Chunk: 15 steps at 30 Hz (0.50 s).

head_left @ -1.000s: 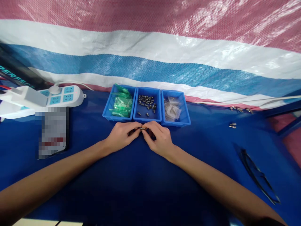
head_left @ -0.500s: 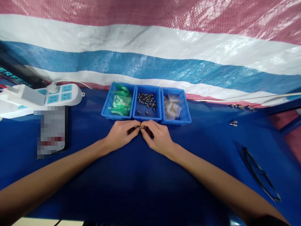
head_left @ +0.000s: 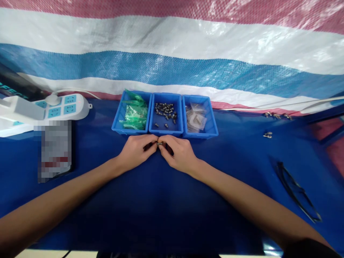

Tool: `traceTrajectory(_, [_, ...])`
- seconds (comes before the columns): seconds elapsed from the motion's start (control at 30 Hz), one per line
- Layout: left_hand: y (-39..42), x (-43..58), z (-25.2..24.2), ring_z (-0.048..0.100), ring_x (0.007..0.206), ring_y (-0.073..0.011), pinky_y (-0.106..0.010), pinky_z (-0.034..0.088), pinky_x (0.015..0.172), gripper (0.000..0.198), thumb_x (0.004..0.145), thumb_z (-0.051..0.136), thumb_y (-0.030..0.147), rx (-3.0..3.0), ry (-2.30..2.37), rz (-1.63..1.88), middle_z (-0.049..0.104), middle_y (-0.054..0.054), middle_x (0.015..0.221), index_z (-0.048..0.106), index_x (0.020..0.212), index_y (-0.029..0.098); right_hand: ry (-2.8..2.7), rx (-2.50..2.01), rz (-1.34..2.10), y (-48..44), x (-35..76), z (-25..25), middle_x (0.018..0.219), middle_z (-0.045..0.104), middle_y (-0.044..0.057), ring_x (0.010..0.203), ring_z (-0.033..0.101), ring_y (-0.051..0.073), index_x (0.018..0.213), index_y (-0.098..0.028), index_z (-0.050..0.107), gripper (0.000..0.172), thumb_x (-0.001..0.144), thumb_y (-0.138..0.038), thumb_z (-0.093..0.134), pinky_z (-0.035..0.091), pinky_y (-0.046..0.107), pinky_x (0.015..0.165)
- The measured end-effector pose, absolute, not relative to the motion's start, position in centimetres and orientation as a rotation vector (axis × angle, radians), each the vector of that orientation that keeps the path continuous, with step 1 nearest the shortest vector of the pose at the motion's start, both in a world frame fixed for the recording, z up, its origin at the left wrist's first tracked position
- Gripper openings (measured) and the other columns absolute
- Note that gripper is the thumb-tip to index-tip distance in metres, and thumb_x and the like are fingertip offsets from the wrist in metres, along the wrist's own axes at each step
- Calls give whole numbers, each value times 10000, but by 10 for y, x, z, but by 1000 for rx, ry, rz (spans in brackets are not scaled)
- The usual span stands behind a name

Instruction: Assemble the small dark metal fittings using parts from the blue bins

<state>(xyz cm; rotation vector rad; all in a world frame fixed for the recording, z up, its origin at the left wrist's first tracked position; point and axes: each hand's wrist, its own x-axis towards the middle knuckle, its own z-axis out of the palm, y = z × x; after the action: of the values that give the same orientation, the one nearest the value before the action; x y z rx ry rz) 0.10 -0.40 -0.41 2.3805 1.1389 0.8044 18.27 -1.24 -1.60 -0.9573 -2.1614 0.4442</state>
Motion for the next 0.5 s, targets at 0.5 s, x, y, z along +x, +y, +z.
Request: traceTrajectory(0.5, [-3,1,-4,486,525,-58,-163,384,553,76,828,536,136,2402,1131,800,563,41,627,597,784,145,-2170,-939,447,-12,183,-16,769,645,12,592,548,88,926,-145,560,113,874,-165,462,401,201,561])
